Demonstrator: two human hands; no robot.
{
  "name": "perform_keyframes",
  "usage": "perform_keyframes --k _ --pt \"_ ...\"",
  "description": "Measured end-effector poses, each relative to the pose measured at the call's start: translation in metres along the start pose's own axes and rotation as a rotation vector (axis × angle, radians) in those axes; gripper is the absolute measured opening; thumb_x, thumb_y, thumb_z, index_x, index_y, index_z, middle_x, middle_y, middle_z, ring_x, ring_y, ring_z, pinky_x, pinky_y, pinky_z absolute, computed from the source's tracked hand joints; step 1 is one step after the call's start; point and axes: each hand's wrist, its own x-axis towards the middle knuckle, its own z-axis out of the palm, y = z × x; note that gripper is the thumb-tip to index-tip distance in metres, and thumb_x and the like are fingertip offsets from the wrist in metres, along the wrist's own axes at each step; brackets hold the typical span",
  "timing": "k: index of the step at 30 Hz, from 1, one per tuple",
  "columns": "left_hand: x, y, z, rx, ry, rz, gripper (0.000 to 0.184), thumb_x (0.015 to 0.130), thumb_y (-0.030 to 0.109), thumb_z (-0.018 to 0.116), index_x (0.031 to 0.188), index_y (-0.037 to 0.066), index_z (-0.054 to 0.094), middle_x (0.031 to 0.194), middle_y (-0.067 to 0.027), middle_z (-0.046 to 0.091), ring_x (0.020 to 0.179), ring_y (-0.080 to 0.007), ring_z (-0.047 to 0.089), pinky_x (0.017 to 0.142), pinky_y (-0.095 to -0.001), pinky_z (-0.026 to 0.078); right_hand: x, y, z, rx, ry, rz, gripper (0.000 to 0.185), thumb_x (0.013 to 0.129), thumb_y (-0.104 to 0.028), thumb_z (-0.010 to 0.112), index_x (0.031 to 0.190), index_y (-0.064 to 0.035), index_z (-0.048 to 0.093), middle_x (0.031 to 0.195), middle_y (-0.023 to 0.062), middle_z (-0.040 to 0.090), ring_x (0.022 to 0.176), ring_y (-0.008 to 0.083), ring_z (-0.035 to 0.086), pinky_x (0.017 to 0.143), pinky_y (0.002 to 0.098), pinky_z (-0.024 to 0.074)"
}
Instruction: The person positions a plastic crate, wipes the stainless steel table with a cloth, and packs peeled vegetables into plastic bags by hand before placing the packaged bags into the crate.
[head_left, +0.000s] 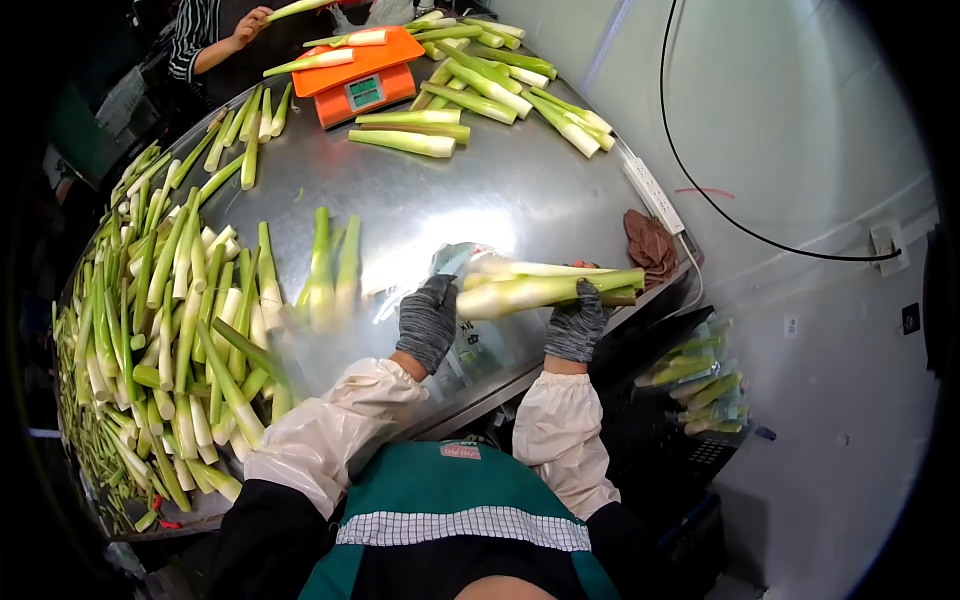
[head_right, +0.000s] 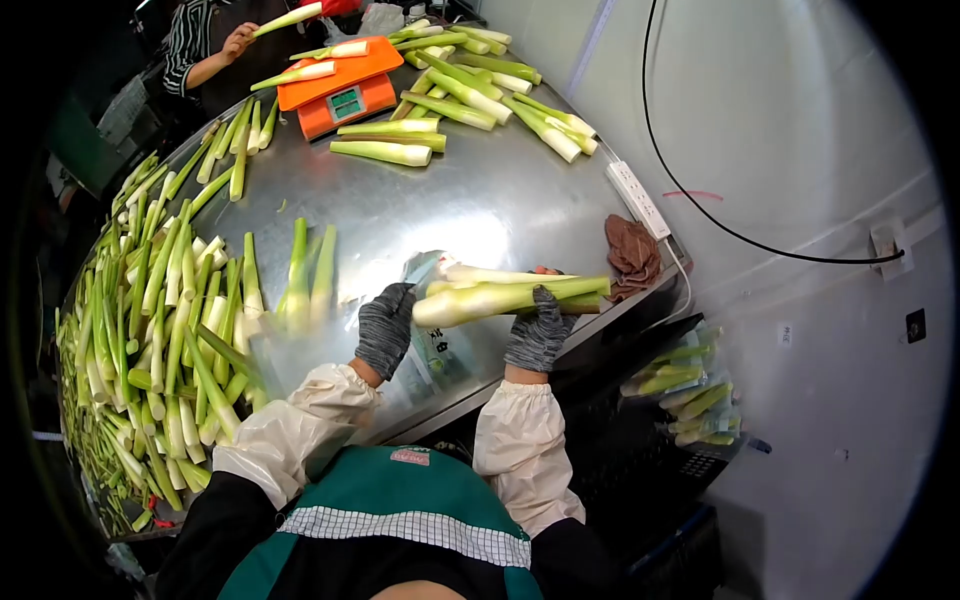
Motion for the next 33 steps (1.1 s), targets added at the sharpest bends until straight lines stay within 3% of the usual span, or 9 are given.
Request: perform_keyframes --k 6,10,12,14,16,21,25,31,33 --pt "-0.012 -0.006 0.011 0.27 -0.158 0.104 0.022 0.081 0.017 0.042 0.099 0.006 0.049 0.069 -0.0178 0.057 0.06 -0.0344 0.056 0.055 -0.0438 0.043 0.007 0.024 -0.034 0.001 0.207 0.15 0.036 0.066 -0.007 0.061 0.099 -0.0045 0.047 0.095 0.0078 0.051 0.09 0.0221 0.05 0.079 0.038 0.0449" --pt "-0.024 -0.025 0.017 0.364 -0.256 0.084 0.029 0.08 0.019 0.042 0.107 0.009 0.045 0.072 -0.0186 0.058 0.062 -0.0347 0.056 0.056 -0.0458 0.043 -0.003 0.024 -0.049 0.034 0.067 0.165 0.041 0.066 -0.009 0.061 0.103 -0.0054 0.046 0.1 0.008 0.05 0.097 0.0244 0.048 0.082 0.0403 0.043" --pt "-0.03 -0.034 0.021 0.354 -0.185 0.04 0.034 0.081 0.019 0.042 0.114 0.009 0.041 0.074 -0.0191 0.058 0.063 -0.0352 0.056 0.056 -0.0456 0.043 -0.009 0.021 -0.073 0.16 0.035 0.509 0.049 0.066 -0.013 0.063 0.111 -0.007 0.043 0.109 0.0099 0.047 0.104 0.0276 0.043 0.085 0.0465 0.0397" --pt "-0.032 -0.032 0.018 0.345 -0.219 0.008 0.038 0.082 0.019 0.041 0.119 0.009 0.037 0.074 -0.0193 0.058 0.063 -0.0351 0.057 0.056 -0.0445 0.044 -0.024 -0.001 -0.058 0.134 0.026 0.611 0.056 0.07 -0.021 0.061 0.118 -0.0074 0.036 0.117 0.0152 0.041 0.11 0.0342 0.037 0.087 0.0574 0.0319" --pt "-0.035 -0.034 0.019 0.409 -0.347 -0.082 0.041 0.08 0.016 0.041 0.12 0.008 0.035 0.073 -0.0189 0.058 0.061 -0.0333 0.057 0.054 -0.0433 0.044 -0.033 -0.017 -0.046 0.334 0.299 1.027 0.06 0.072 -0.026 0.057 0.122 -0.006 0.031 0.123 0.0191 0.035 0.112 0.04 0.033 0.086 0.0659 0.0244" --pt "-0.034 -0.042 0.021 0.528 -0.416 0.021 0.045 0.075 0.011 0.043 0.119 0.004 0.035 0.07 -0.018 0.058 0.057 -0.0298 0.058 0.05 -0.0419 0.044 -0.042 -0.005 -0.042 0.1 0.365 0.982 0.063 0.073 -0.032 0.056 0.123 -0.0056 0.028 0.124 0.0218 0.032 0.113 0.0445 0.03 0.084 0.0701 0.0202" --pt "-0.025 -0.042 0.015 0.656 -0.388 0.127 0.04 0.074 0.01 0.042 0.112 0.0 0.042 0.066 -0.0144 0.058 0.054 -0.0279 0.057 0.047 -0.0398 0.043 -0.037 0.003 -0.04 0.035 0.39 0.855 0.043 0.07 -0.012 0.062 0.109 -0.0075 0.044 0.105 0.0129 0.05 0.097 0.0314 0.048 0.084 0.0512 0.0396" --pt "-0.01 -0.035 0.012 0.74 -0.416 0.489 0.038 0.072 0.008 0.046 0.109 0.002 0.045 0.062 -0.011 0.056 0.05 -0.025 0.055 0.045 -0.0381 0.041 -0.029 0.03 -0.051 -0.03 0.522 0.862 0.042 0.071 -0.011 0.062 0.108 -0.0078 0.044 0.103 0.0117 0.051 0.095 0.0311 0.05 0.082 0.052 0.041" --pt "-0.007 -0.04 0.007 0.702 -0.365 0.421 0.04 0.071 0.007 0.046 0.111 0.003 0.044 0.06 -0.0107 0.055 0.049 -0.0246 0.054 0.043 -0.0376 0.041 -0.027 0.025 -0.052 -0.006 0.543 0.903 0.042 0.071 -0.012 0.062 0.108 -0.0078 0.044 0.104 0.0118 0.051 0.096 0.0309 0.05 0.082 0.0522 0.0406"
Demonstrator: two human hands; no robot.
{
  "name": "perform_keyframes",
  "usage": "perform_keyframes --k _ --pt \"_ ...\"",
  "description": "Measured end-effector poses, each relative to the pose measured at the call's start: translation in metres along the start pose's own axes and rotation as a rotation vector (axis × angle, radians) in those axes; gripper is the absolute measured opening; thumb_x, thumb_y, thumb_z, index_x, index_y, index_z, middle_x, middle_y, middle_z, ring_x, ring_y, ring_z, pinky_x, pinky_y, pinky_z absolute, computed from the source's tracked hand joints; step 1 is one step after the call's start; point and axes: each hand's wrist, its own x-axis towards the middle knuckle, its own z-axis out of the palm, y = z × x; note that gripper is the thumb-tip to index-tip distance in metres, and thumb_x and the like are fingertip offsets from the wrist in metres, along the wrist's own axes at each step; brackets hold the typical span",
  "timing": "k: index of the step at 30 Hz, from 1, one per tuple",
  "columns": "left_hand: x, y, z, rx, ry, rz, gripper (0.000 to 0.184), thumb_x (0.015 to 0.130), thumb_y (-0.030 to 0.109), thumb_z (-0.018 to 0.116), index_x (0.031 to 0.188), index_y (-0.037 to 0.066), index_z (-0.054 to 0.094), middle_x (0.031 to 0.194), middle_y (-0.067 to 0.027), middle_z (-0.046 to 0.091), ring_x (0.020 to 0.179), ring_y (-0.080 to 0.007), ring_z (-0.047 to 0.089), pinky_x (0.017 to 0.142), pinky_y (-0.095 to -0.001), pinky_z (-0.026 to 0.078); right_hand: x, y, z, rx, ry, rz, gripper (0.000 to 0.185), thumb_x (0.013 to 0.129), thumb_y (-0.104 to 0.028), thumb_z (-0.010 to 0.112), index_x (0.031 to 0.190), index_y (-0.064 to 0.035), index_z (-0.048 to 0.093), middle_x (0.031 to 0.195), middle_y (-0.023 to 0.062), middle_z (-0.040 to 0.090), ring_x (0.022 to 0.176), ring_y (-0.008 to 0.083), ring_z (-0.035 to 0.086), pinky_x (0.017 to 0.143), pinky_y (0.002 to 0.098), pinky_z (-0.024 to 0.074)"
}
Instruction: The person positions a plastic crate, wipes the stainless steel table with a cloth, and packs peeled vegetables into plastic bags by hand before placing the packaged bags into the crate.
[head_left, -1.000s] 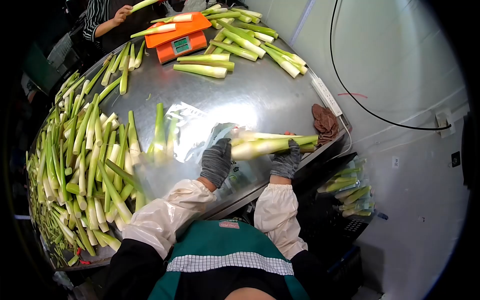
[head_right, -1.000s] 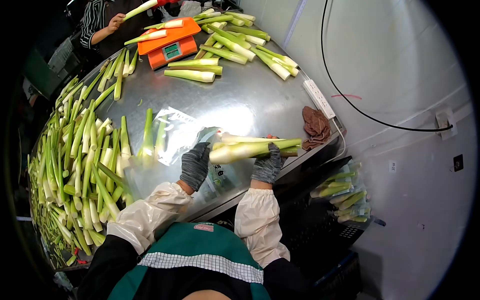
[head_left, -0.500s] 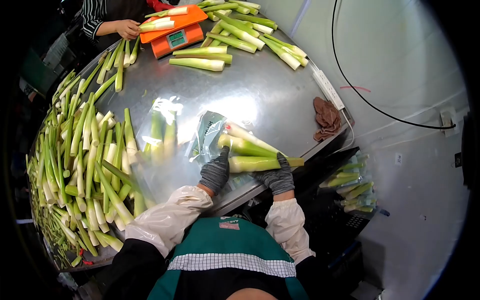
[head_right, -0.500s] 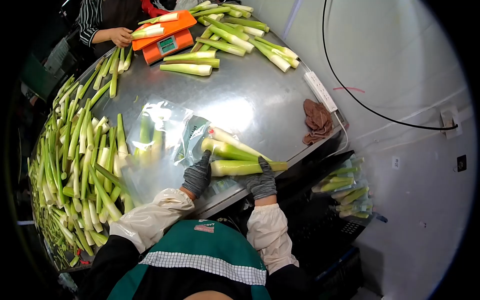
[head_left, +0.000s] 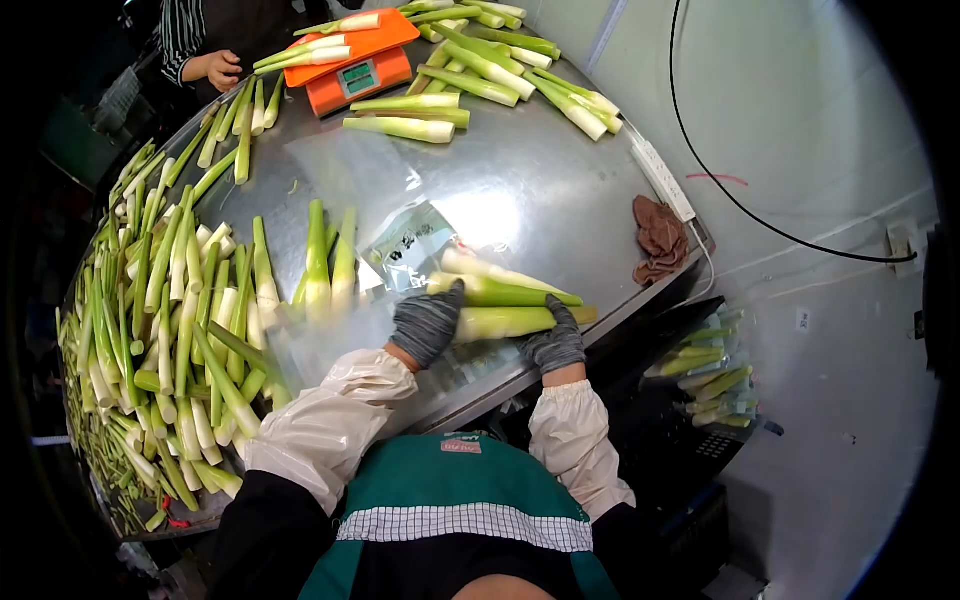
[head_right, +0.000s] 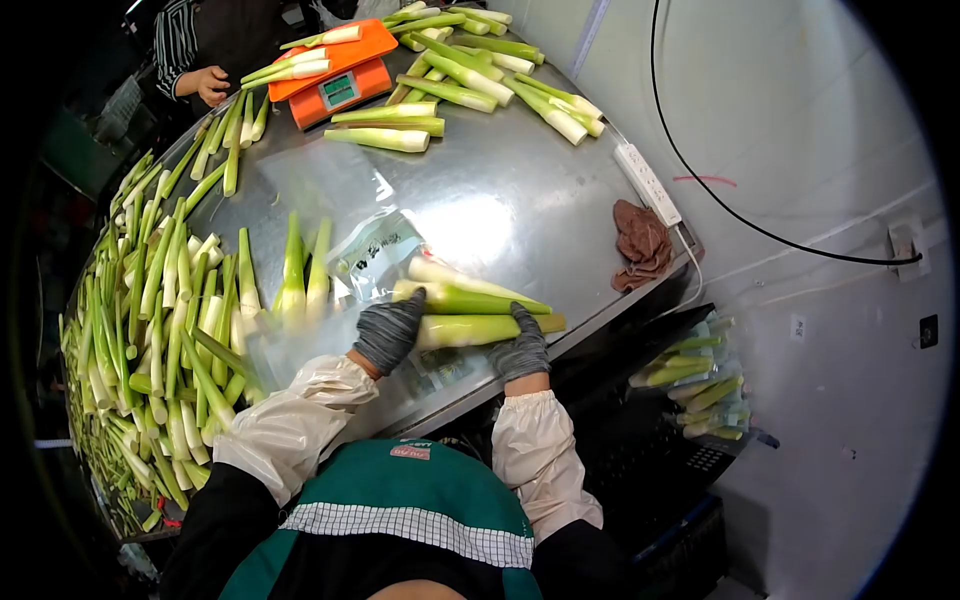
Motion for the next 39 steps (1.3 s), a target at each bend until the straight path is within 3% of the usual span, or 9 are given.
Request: perform_keyframes --k 2,9,13,17,19,23,26,33,39 --pt "-0.006 -0.009 0.001 -0.002 -0.014 -0.075 0.05 0.07 0.006 0.045 0.119 0.006 0.038 0.055 -0.0104 0.053 0.044 -0.0249 0.052 0.038 -0.0368 0.038 -0.014 -0.004 0.001 0.133 -0.191 0.087 0.044 0.07 -0.014 0.062 0.11 -0.008 0.043 0.106 0.0125 0.05 0.098 0.031 0.048 0.084 0.0516 0.0401" --pt "-0.013 -0.021 0.0 -0.081 -0.235 0.066 0.057 0.075 0.012 0.047 0.128 0.011 0.026 0.054 -0.0111 0.053 0.044 -0.0265 0.053 0.036 -0.0401 0.038 -0.022 -0.008 0.004 0.054 -0.089 0.16 0.043 0.072 -0.012 0.06 0.111 -0.0079 0.042 0.109 0.0157 0.047 0.101 0.0333 0.045 0.082 0.0535 0.0406" --pt "0.007 -0.016 -0.004 -0.146 -0.353 0.229 0.055 0.077 0.012 0.045 0.128 0.009 0.023 0.057 -0.0133 0.053 0.047 -0.028 0.053 0.041 -0.0397 0.041 -0.011 -0.002 0.007 0.06 -0.154 0.057 0.034 0.073 -0.007 0.058 0.104 -0.0055 0.043 0.1 0.0167 0.049 0.088 0.0343 0.05 0.076 0.0531 0.0437" --pt "0.01 -0.007 0.002 -0.165 -0.047 0.435 0.059 0.077 0.011 0.045 0.13 0.01 0.02 0.062 -0.0151 0.055 0.052 -0.0301 0.055 0.047 -0.04 0.044 -0.002 0.003 0.004 0.095 -0.212 0.054 0.033 0.078 -0.015 0.053 0.108 -0.0049 0.042 0.104 0.0171 0.049 0.086 0.0344 0.054 0.079 0.0545 0.0404" --pt "0.013 -0.005 -0.013 -0.227 -0.449 0.063 0.061 0.078 0.015 0.045 0.132 0.017 0.016 0.055 -0.0138 0.053 0.044 -0.0308 0.052 0.041 -0.0411 0.041 -0.003 0.006 0.001 0.169 -0.194 0.04 0.034 0.08 -0.018 0.051 0.11 -0.0047 0.041 0.106 0.0173 0.049 0.086 0.0348 0.055 0.081 0.0547 0.039" --pt "0.014 -0.007 -0.015 -0.109 -0.441 -0.083 0.061 0.078 0.016 0.044 0.131 0.009 0.016 0.061 -0.0162 0.056 0.048 -0.0313 0.054 0.044 -0.0423 0.042 -0.012 0.012 -0.002 0.192 -0.47 -0.011 0.035 0.081 -0.02 0.052 0.111 -0.0046 0.041 0.108 0.0205 0.048 0.097 0.0383 0.05 0.086 0.0537 0.037" --pt "0.006 -0.019 0.0 -0.161 -0.07 -0.238 0.052 0.076 0.021 0.049 0.122 0.006 0.031 0.061 -0.0152 0.056 0.05 -0.0318 0.054 0.047 -0.0425 0.042 -0.039 -0.002 0.005 0.038 -0.116 0.157 0.039 0.085 -0.029 0.044 0.103 0.0052 0.044 0.108 0.0265 0.047 0.101 0.0402 0.046 0.091 0.0488 0.0348" --pt "-0.005 -0.016 0.02 -0.345 0.335 -0.291 0.034 0.073 0.013 0.053 0.104 0.002 0.046 0.079 -0.0174 0.057 0.061 -0.0331 0.056 0.058 -0.0412 0.045 -0.041 0.001 -0.015 0.409 -0.199 -0.158 0.042 0.086 -0.041 0.037 0.086 -0.0009 0.05 0.096 0.0218 0.054 0.095 0.0355 0.05 0.088 0.0487 0.0376" --pt "-0.006 0.0 0.016 -0.373 0.33 -0.278 0.023 0.073 0.011 0.053 0.094 0.002 0.05 0.079 -0.0162 0.056 0.068 -0.0318 0.056 0.057 -0.0381 0.046 -0.019 0.039 0.004 0.446 -0.397 -0.275 0.037 0.085 -0.037 0.04 0.08 -0.0026 0.052 0.086 0.0162 0.056 0.086 0.0317 0.051 0.088 0.0432 0.0388"
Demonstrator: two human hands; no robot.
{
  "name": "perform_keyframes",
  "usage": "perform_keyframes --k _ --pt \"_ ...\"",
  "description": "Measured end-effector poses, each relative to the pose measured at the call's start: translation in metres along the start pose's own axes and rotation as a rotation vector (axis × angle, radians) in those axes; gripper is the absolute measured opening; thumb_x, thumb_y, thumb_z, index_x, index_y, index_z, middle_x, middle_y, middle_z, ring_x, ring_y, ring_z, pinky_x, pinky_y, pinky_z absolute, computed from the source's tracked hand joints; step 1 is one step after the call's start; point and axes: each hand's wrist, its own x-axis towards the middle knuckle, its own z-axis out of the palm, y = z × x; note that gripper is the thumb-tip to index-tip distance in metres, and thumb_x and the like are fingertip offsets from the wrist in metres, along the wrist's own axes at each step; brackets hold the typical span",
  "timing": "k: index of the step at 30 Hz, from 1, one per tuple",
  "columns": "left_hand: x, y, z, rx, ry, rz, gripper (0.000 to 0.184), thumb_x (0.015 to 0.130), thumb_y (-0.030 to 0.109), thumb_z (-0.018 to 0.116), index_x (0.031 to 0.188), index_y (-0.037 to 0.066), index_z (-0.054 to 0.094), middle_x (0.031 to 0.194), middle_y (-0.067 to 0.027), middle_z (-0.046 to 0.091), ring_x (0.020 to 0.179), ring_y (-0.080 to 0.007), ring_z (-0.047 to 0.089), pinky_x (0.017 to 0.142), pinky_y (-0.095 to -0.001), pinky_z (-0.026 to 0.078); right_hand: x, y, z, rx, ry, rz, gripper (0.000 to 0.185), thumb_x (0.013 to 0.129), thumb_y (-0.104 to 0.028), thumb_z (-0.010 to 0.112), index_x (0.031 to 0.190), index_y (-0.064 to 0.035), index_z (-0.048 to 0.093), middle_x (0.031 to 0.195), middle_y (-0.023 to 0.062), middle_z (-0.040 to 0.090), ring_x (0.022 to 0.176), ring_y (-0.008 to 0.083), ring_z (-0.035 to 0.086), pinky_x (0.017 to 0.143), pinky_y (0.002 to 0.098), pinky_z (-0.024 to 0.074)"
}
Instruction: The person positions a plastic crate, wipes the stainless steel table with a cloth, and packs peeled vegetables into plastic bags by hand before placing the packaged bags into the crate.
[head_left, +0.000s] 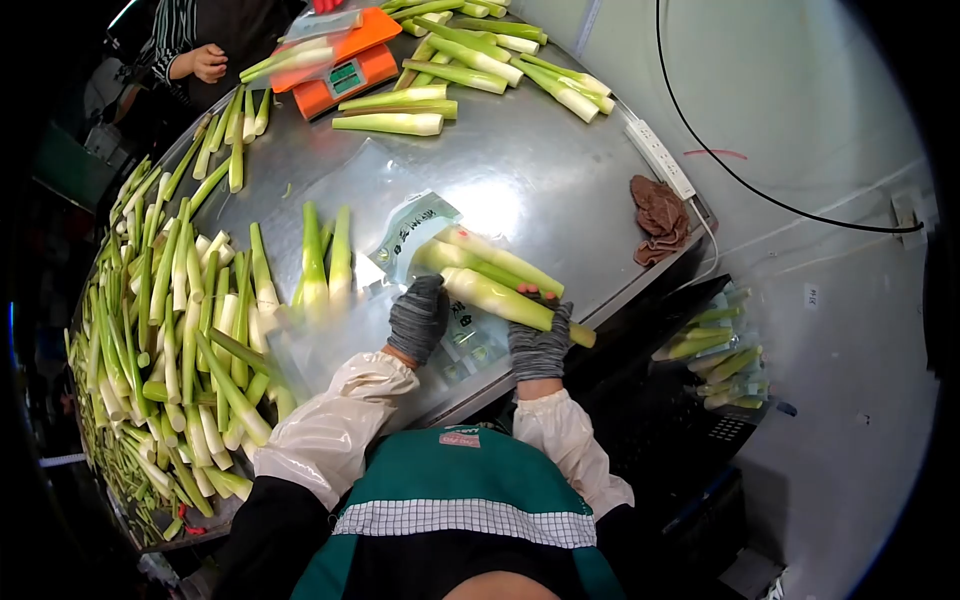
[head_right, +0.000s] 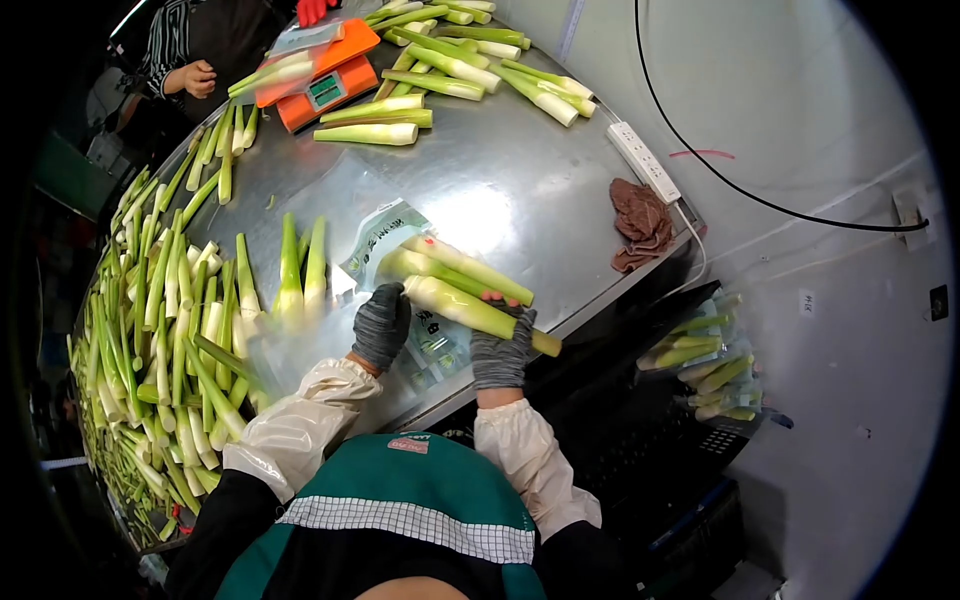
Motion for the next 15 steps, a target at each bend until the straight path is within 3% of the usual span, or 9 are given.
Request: perform_keyframes --k 3,4,6,7,9,13,14,15 --pt "0.002 0.004 0.004 0.015 -0.008 0.272 0.02 0.069 0.011 0.055 0.087 0.004 0.048 0.071 -0.0138 0.053 0.062 -0.0311 0.054 0.053 -0.0397 0.044 -0.002 0.029 0.005 0.096 -0.059 0.082 0.037 0.082 -0.04 0.047 0.085 -0.0034 0.052 0.088 0.0141 0.056 0.086 0.0292 0.052 0.087 0.0411 0.0401" --pt "0.002 0.007 0.002 0.014 -0.009 0.279 0.02 0.069 0.011 0.055 0.087 0.004 0.048 0.071 -0.0138 0.053 0.062 -0.0311 0.054 0.053 -0.0397 0.044 -0.007 0.039 0.005 0.1 -0.061 0.077 0.037 0.082 -0.04 0.047 0.085 -0.0034 0.052 0.088 0.0141 0.056 0.086 0.0292 0.052 0.087 0.0411 0.0401" --pt "0.003 0.015 -0.006 0.13 -0.175 0.21 0.019 0.066 0.01 0.056 0.082 0.005 0.047 0.069 -0.0136 0.052 0.062 -0.0313 0.054 0.053 -0.0412 0.043 -0.021 0.053 0.008 -0.173 0.006 0.295 0.044 0.077 -0.049 0.05 0.093 -0.0078 0.053 0.088 0.0102 0.056 0.085 0.0274 0.052 0.079 0.0372 0.0449" --pt "0.001 0.012 -0.008 0.17 -0.126 0.168 0.017 0.066 0.013 0.06 0.076 0.008 0.046 0.067 -0.0119 0.052 0.057 -0.0315 0.053 0.047 -0.0399 0.042 -0.021 0.051 0.003 -0.172 0.0 0.294 0.044 0.077 -0.049 0.05 0.093 -0.0078 0.053 0.088 0.0102 0.056 0.085 0.0274 0.052 0.079 0.0372 0.0449" --pt "-0.006 -0.002 -0.01 0.144 -0.194 0.173 0.019 0.064 0.013 0.06 0.077 0.008 0.047 0.067 -0.0119 0.052 0.058 -0.0314 0.053 0.048 -0.0399 0.042 -0.02 0.044 -0.017 -0.156 0.028 0.781 0.05 0.073 -0.056 0.052 0.099 -0.0126 0.052 0.089 0.0063 0.057 0.076 0.0233 0.054 0.066 0.0337 0.0473" --pt "-0.02 -0.009 -0.005 0.054 -0.233 0.223 0.024 0.063 0.015 0.061 0.083 0.008 0.049 0.069 -0.012 0.053 0.06 -0.0319 0.054 0.05 -0.0405 0.043 -0.014 0.072 -0.016 -0.361 0.274 0.68 0.048 0.076 -0.054 0.049 0.102 -0.0136 0.05 0.084 0.0018 0.056 0.062 0.0152 0.051 0.056 0.0292 0.0449" --pt "-0.021 -0.01 -0.004 0.038 -0.24 0.208 0.025 0.064 0.016 0.062 0.084 0.008 0.049 0.069 -0.012 0.054 0.061 -0.0322 0.055 0.051 -0.0406 0.043 -0.015 0.066 -0.016 -0.364 0.271 0.679 0.048 0.076 -0.054 0.049 0.102 -0.0136 0.05 0.084 0.0018 0.056 0.062 0.0152 0.051 0.056 0.0292 0.0449" --pt "-0.023 -0.012 -0.002 0.038 -0.235 0.209 0.025 0.064 0.016 0.062 0.084 0.008 0.049 0.069 -0.012 0.054 0.061 -0.0322 0.055 0.051 -0.0406 0.043 -0.017 0.053 -0.018 -0.527 0.111 0.777 0.044 0.078 -0.05 0.05 0.102 -0.0136 0.049 0.081 0.0013 0.055 0.064 0.0149 0.052 0.057 0.0293 0.0452"
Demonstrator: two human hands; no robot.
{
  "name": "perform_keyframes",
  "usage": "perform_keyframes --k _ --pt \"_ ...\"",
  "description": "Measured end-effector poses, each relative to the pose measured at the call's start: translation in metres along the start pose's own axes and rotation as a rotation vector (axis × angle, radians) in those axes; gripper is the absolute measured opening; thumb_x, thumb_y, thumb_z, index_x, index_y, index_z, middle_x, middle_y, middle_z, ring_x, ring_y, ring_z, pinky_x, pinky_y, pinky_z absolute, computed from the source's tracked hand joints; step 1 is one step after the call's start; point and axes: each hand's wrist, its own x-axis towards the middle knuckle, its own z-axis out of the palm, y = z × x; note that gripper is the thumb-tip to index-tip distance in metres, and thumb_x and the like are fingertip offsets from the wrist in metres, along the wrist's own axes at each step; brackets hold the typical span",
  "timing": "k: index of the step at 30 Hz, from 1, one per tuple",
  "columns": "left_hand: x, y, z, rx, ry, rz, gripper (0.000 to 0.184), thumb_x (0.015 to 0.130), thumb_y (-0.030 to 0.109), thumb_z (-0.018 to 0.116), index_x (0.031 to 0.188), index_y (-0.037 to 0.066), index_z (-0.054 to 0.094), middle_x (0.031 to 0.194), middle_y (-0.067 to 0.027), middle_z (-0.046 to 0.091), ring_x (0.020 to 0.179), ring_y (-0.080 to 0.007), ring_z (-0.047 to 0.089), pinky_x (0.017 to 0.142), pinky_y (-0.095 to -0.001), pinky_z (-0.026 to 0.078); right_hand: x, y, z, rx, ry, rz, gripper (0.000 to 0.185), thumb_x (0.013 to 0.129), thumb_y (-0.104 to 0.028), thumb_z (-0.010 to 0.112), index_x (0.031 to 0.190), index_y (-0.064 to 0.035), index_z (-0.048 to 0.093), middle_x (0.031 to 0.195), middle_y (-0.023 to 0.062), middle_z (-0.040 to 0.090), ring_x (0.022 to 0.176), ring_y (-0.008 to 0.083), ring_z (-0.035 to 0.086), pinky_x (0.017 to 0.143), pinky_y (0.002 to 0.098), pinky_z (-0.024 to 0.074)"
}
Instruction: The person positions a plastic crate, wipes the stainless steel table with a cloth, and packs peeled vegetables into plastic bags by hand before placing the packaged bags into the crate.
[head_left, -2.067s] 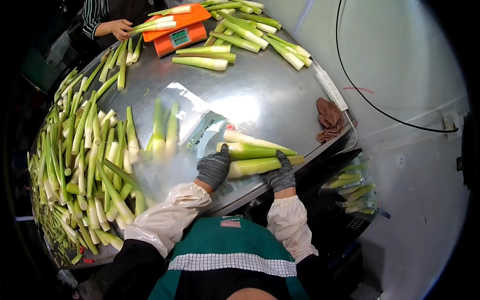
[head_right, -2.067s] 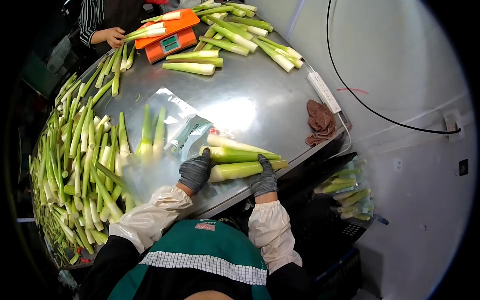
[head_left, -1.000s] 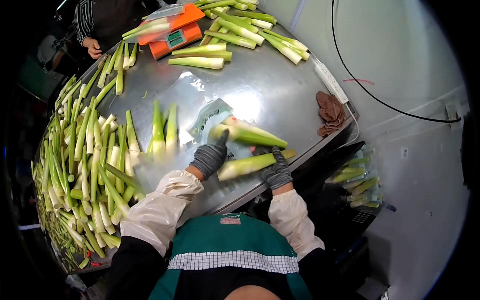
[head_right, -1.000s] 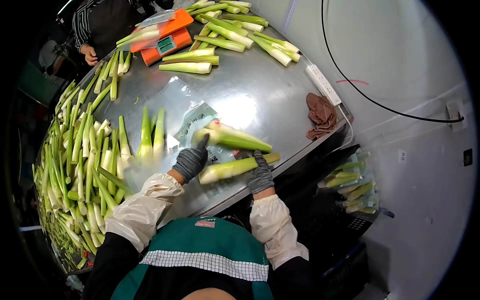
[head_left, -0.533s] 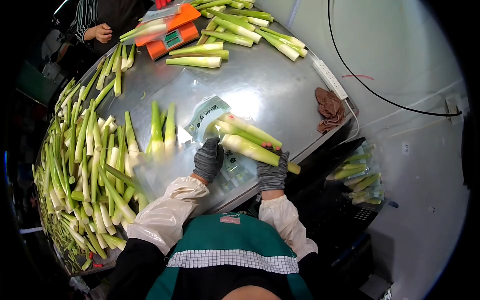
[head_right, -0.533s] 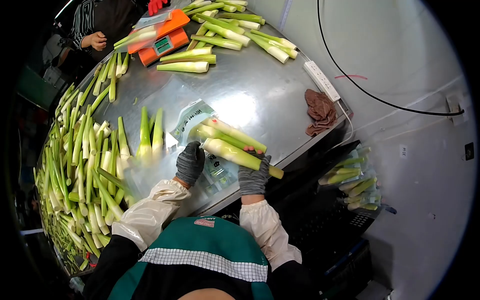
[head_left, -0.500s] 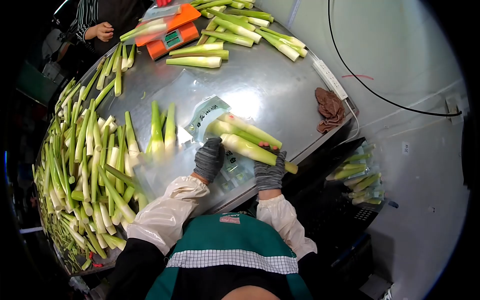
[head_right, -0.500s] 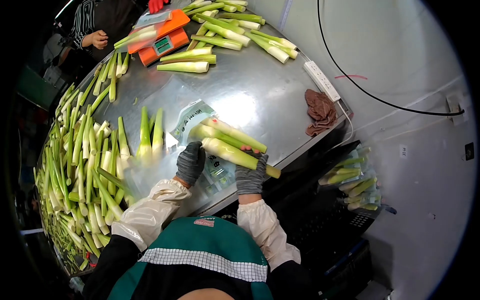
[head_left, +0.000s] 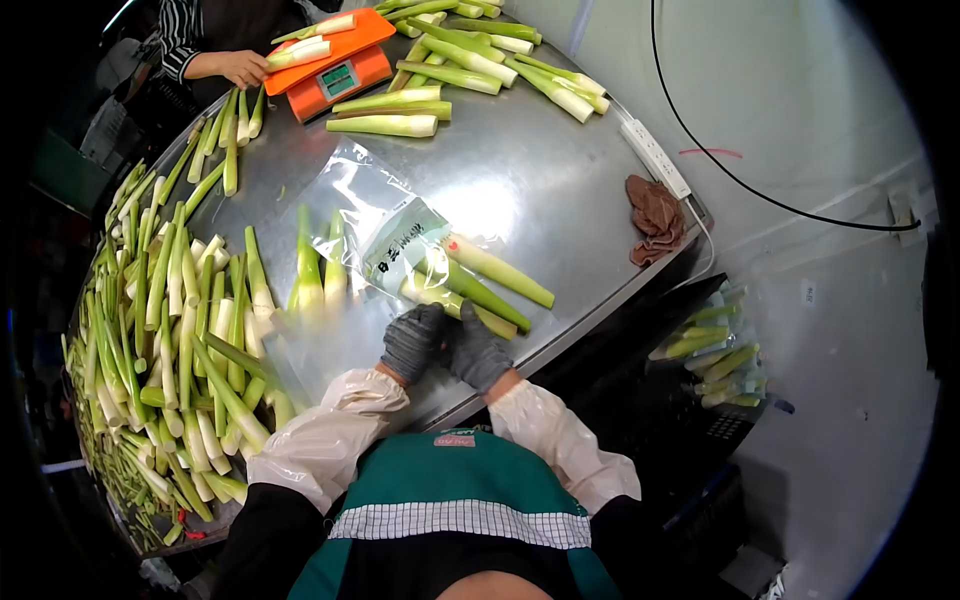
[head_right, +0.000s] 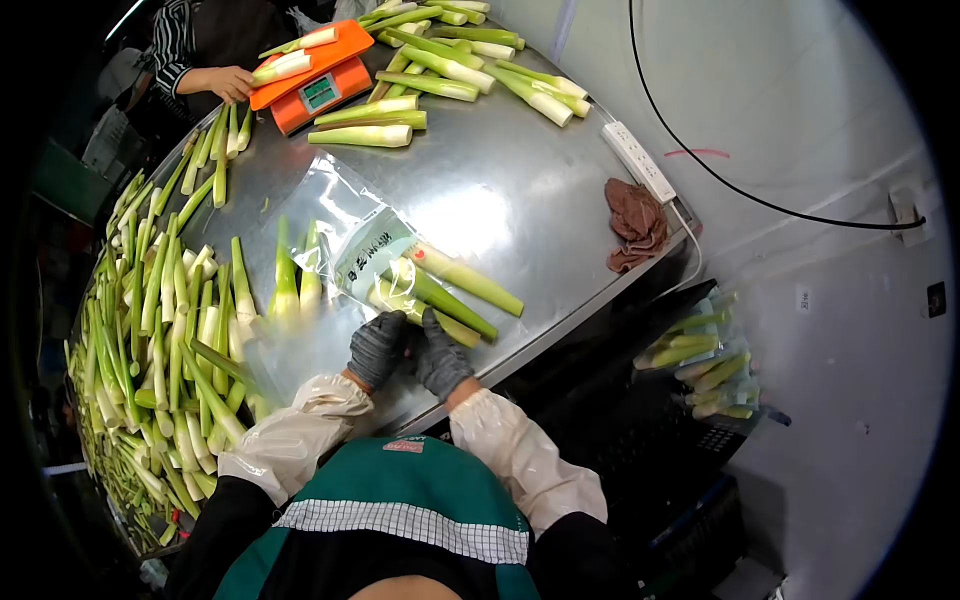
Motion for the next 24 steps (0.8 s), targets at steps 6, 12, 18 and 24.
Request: perform_keyframes --k 6,12,18,24 --pt "-0.015 0.007 -0.013 -0.185 0.053 -0.677 0.053 0.065 0.034 0.067 0.099 0.002 0.043 0.076 -0.0153 0.055 0.067 -0.0297 0.056 0.059 -0.0392 0.044 -0.115 -0.067 0.029 -1.001 -0.082 0.051 0.031 0.075 -0.028 0.061 0.089 -0.0006 0.058 0.077 0.0056 0.059 0.056 0.0103 0.055 0.051 0.0205 0.0455" --pt "0.001 0.032 0.011 -0.433 0.145 -0.886 0.061 0.063 0.03 0.069 0.106 0.004 0.035 0.081 -0.0149 0.054 0.069 -0.0295 0.055 0.061 -0.0383 0.044 -0.011 -0.149 0.03 -1.668 0.348 -0.752 0.023 0.08 -0.021 0.052 0.093 -0.0026 0.058 0.085 0.0113 0.062 0.076 0.0221 0.059 0.072 0.0302 0.0449" --pt "-0.009 0.008 0.036 -0.327 0.282 -0.541 0.019 0.075 0.016 0.053 0.087 0.002 0.049 0.08 -0.0186 0.053 0.07 -0.0346 0.052 0.062 -0.0418 0.042 0.026 -0.155 0.054 -2.217 0.241 -0.479 0.025 0.079 -0.026 0.048 0.093 -0.0063 0.055 0.09 0.0167 0.058 0.085 0.0317 0.055 0.077 0.0372 0.0426" --pt "0.005 0.009 0.031 -0.206 0.129 -0.512 0.022 0.074 0.02 0.053 0.087 0.003 0.047 0.08 -0.0192 0.052 0.072 -0.0364 0.052 0.061 -0.0436 0.042 0.031 -0.149 0.056 -2.387 0.251 -0.427 0.025 0.079 -0.026 0.049 0.093 -0.0054 0.054 0.095 0.0209 0.055 0.087 0.0329 0.054 0.077 0.0383 0.0427"
